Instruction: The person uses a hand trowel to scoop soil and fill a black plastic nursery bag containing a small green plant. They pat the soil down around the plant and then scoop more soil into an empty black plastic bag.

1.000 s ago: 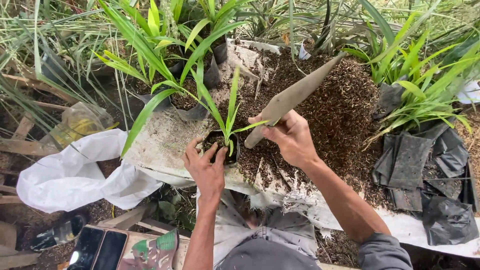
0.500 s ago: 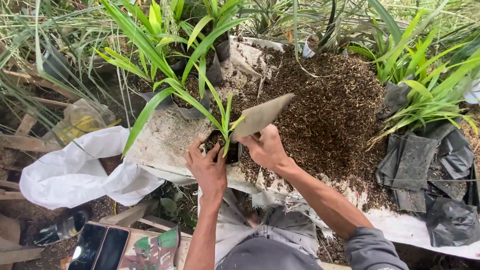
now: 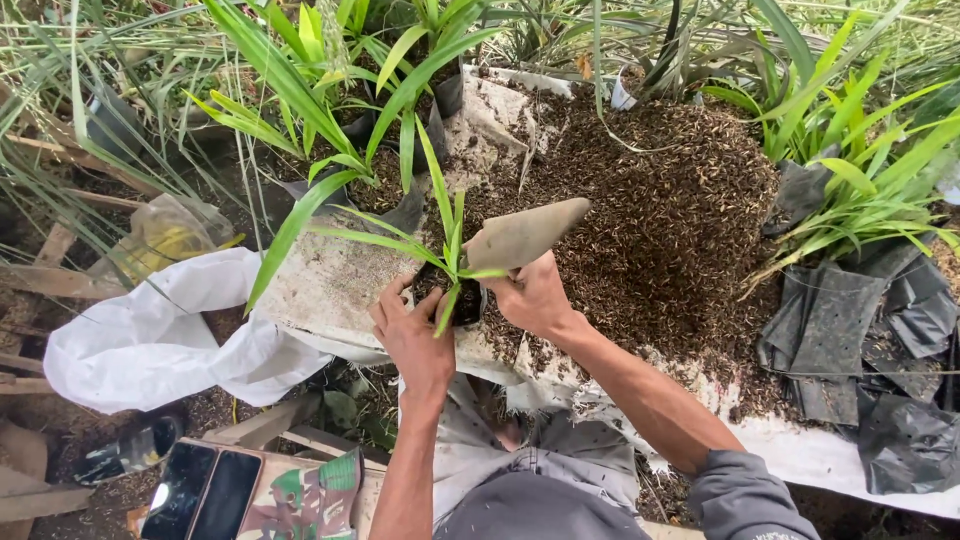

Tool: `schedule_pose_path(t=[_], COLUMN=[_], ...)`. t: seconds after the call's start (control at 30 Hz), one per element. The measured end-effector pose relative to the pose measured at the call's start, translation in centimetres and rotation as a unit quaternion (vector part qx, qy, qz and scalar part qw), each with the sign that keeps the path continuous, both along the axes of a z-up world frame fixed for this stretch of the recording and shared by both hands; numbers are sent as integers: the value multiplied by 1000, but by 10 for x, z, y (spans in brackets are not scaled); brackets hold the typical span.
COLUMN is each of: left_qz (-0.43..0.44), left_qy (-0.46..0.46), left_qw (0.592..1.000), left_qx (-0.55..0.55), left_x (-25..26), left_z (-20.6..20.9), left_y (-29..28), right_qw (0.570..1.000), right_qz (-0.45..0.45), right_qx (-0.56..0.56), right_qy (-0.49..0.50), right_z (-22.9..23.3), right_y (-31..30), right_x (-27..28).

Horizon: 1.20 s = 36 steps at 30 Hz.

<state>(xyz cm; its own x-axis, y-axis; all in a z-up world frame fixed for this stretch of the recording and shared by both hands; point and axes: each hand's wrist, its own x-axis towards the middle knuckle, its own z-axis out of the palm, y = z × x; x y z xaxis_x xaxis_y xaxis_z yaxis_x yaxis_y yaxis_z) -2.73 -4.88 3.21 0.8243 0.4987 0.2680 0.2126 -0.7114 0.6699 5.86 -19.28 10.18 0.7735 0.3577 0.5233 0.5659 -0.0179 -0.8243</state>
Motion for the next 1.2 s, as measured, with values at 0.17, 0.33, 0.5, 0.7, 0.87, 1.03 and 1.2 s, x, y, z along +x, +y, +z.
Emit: schedule_pose_path(t=[0.17, 0.33, 0.5, 0.7, 0.87, 1.03, 1.2], left_qz=[-15, -24, -76, -146, -156, -164, -119], left_qy=[25, 83, 21, 37, 82, 104, 133], left_qw=[999, 995, 992, 989, 984, 981, 984], left_qx=[-15, -44, -94, -8, -9, -3, 9], left_x=[-4, -4, -7, 1, -5, -3, 4], left_z=[17, 3, 54, 56, 64, 66, 20], left_y=[3, 9, 9, 22, 28, 27, 30], right_qw=[998, 997, 997, 996, 973, 996, 996], right_qz=[10, 8, 3, -26, 36, 6, -4], right_qx=[38, 60, 71, 85, 211, 89, 70], right_qy=[41, 48, 24, 6, 82, 25, 54], right_z=[37, 65, 42, 10, 10, 11, 14], right_y=[-13, -25, -20, -6, 5, 3, -1], right_x=[-16, -42, -56, -48, -48, -48, -51])
